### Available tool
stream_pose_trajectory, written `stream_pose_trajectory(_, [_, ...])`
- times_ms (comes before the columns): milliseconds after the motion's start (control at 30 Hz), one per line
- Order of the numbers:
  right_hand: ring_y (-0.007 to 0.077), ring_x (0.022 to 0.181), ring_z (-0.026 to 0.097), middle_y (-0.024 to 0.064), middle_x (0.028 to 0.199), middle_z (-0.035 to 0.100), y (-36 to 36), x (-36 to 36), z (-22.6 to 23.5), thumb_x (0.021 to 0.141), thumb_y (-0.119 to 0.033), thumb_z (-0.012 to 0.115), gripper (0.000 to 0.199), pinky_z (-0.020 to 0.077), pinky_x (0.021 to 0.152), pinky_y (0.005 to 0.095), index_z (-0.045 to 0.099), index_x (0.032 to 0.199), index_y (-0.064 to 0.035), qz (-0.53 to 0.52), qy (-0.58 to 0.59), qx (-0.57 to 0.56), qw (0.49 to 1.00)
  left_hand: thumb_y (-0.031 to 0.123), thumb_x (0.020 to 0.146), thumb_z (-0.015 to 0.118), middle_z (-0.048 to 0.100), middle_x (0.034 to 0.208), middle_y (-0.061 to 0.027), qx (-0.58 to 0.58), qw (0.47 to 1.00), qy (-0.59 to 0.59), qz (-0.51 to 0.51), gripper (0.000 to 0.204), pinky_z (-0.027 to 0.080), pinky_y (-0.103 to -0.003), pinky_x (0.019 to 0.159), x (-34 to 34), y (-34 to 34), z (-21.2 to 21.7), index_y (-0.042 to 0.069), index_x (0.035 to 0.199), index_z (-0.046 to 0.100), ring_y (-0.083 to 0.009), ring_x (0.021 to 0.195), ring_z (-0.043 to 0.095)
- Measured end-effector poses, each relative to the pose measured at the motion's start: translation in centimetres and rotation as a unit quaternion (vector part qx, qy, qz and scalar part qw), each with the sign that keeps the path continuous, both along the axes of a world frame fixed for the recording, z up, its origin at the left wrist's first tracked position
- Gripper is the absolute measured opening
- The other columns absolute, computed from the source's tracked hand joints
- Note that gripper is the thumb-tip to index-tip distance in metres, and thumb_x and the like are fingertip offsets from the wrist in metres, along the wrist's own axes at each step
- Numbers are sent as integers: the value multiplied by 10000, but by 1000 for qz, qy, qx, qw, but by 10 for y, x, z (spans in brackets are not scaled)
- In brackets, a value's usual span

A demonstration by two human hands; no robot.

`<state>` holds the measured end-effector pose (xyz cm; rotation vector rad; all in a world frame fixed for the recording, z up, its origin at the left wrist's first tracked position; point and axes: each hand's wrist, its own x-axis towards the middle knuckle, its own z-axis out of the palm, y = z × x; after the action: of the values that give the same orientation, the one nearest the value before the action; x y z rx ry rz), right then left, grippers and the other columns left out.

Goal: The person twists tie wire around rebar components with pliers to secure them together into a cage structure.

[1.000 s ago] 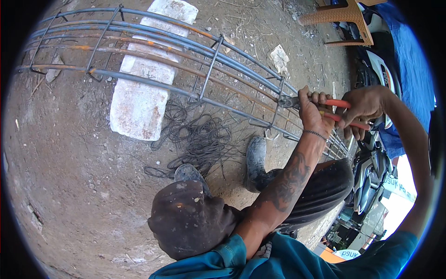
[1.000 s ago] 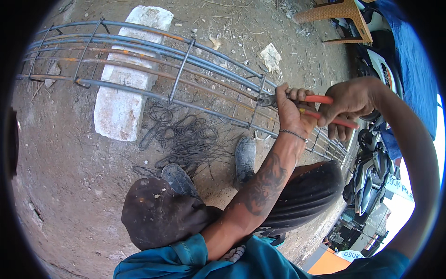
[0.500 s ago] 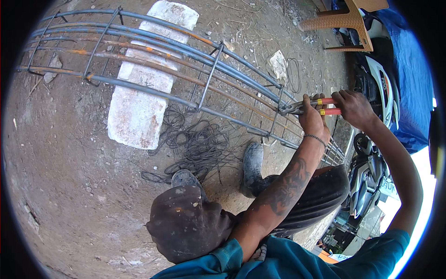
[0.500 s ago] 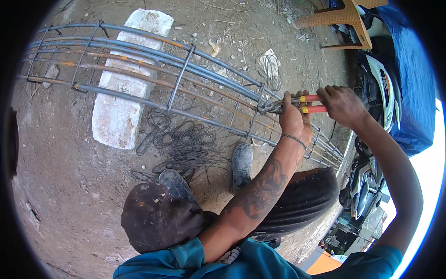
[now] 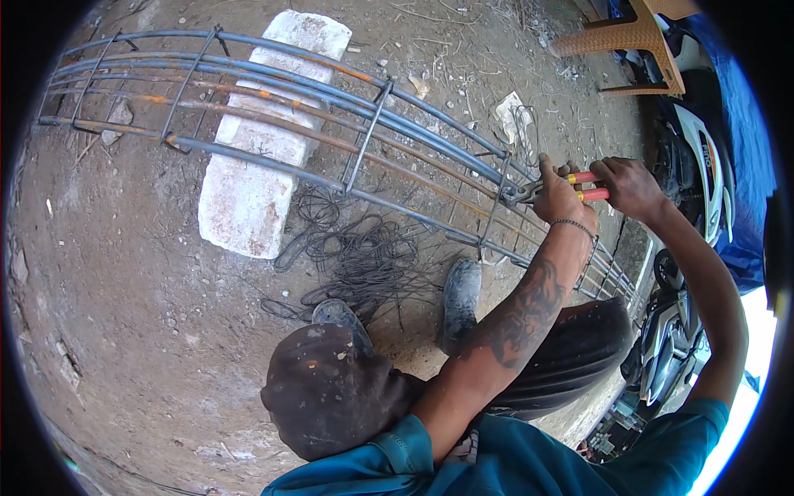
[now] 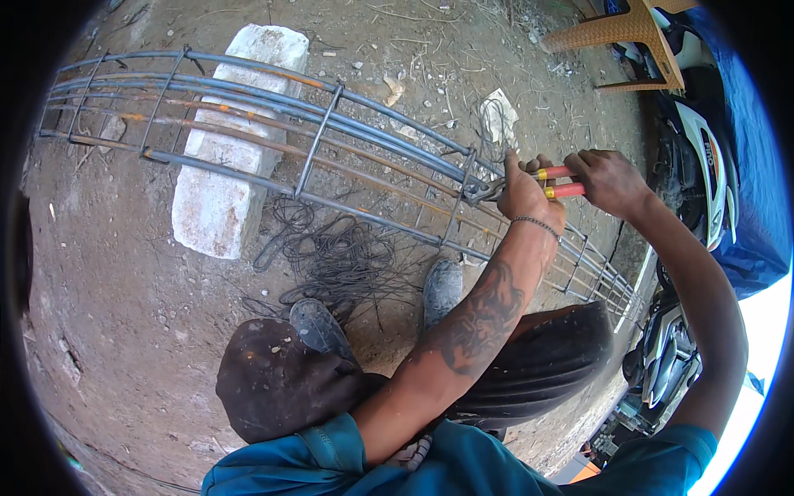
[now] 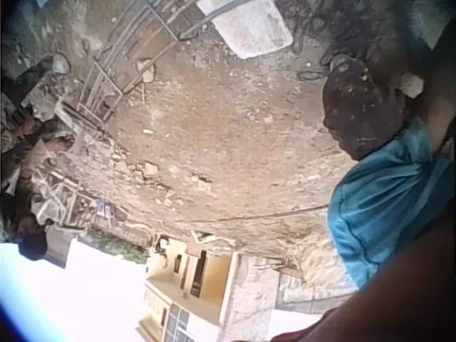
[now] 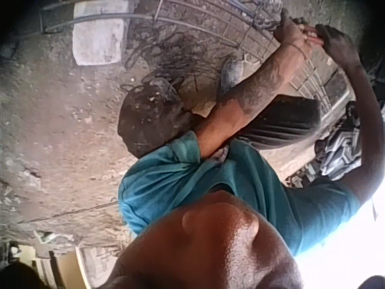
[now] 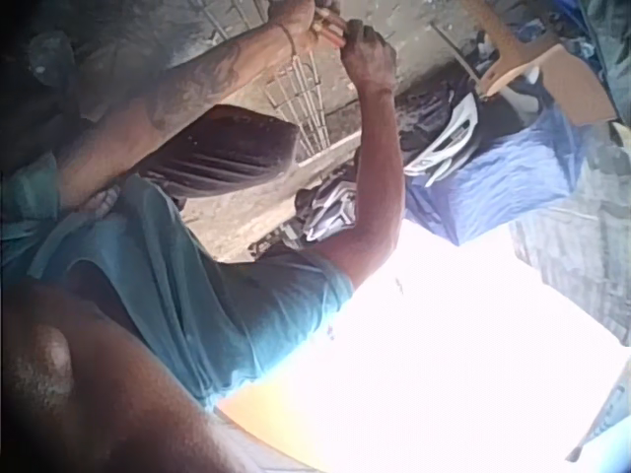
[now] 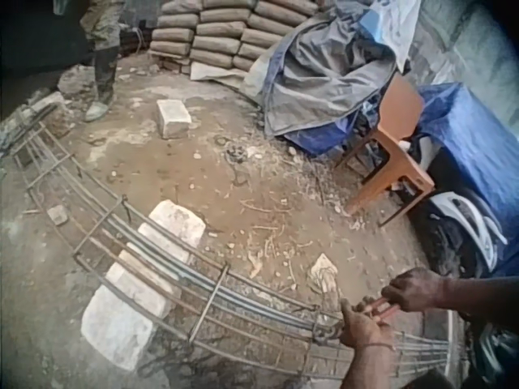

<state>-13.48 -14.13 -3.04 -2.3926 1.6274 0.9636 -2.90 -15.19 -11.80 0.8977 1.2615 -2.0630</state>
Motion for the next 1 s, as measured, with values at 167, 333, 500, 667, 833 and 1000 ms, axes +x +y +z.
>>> stream_pose_trajectory(167, [295, 790, 630, 126, 811, 608, -12, 76, 47, 764, -158, 640, 277, 500, 692, 363, 544, 981, -16, -8, 95, -14, 995, 317, 932, 551, 433, 625, -10, 12, 998, 30, 57, 354, 515, -341, 692, 10, 9, 2, 99, 708, 385, -156, 620, 529])
stream_pose_trajectory(333, [227, 734, 676, 158, 873, 662, -42, 116, 73, 790, -340, 725, 483, 528, 566, 333, 563, 1024, 51, -714, -1, 305, 630, 285, 907, 582, 312, 569, 37, -123, 961, 174, 173, 350, 466, -317, 676, 35, 31, -8, 152, 667, 364, -114, 520, 367])
stream_pose_trajectory(500, [275, 664, 663, 193, 813, 650, -21, 126, 64, 815, -237, 656, 290, 541, 612, 376, 616, 876, 43, -481, 149, 331, 798, 393, 838, 657, 362, 587, 43, -66, 986, 125, 94, 369, 458, -295, 675, 48, 25, 6, 147, 708, 414, -103, 543, 427])
stream_pose_trajectory(667, [342, 789, 645, 184, 845, 647, 10, 100, 47, 787, -125, 576, 206, 517, 729, 425, 561, 949, 0, -241, 218, 108, 940, 468, 871, 612, 467, 669, -17, -4, 999, 37, -22, 424, 462, -285, 588, 34, 10, 33, 94, 779, 433, -131, 580, 484])
stream_pose_trajectory(833, [356, 780, 640, 166, 838, 634, 32, 50, 27, 794, -154, 590, 265, 510, 706, 438, 504, 1013, -33, -179, 145, 56, 972, 472, 906, 552, 443, 671, -5, 12, 998, 48, -25, 426, 466, -291, 589, 16, 9, 15, 105, 746, 407, -129, 586, 469])
stream_pose_trajectory(1000, [365, 776, 629, 176, 822, 625, 44, 12, -5, 764, -145, 614, 280, 502, 680, 449, 504, 1001, -46, -199, 37, 37, 979, 424, 946, 504, 466, 737, 5, 20, 1000, 7, -17, 357, 482, -282, 685, 0, 18, 2, 82, 855, 458, -123, 672, 507])
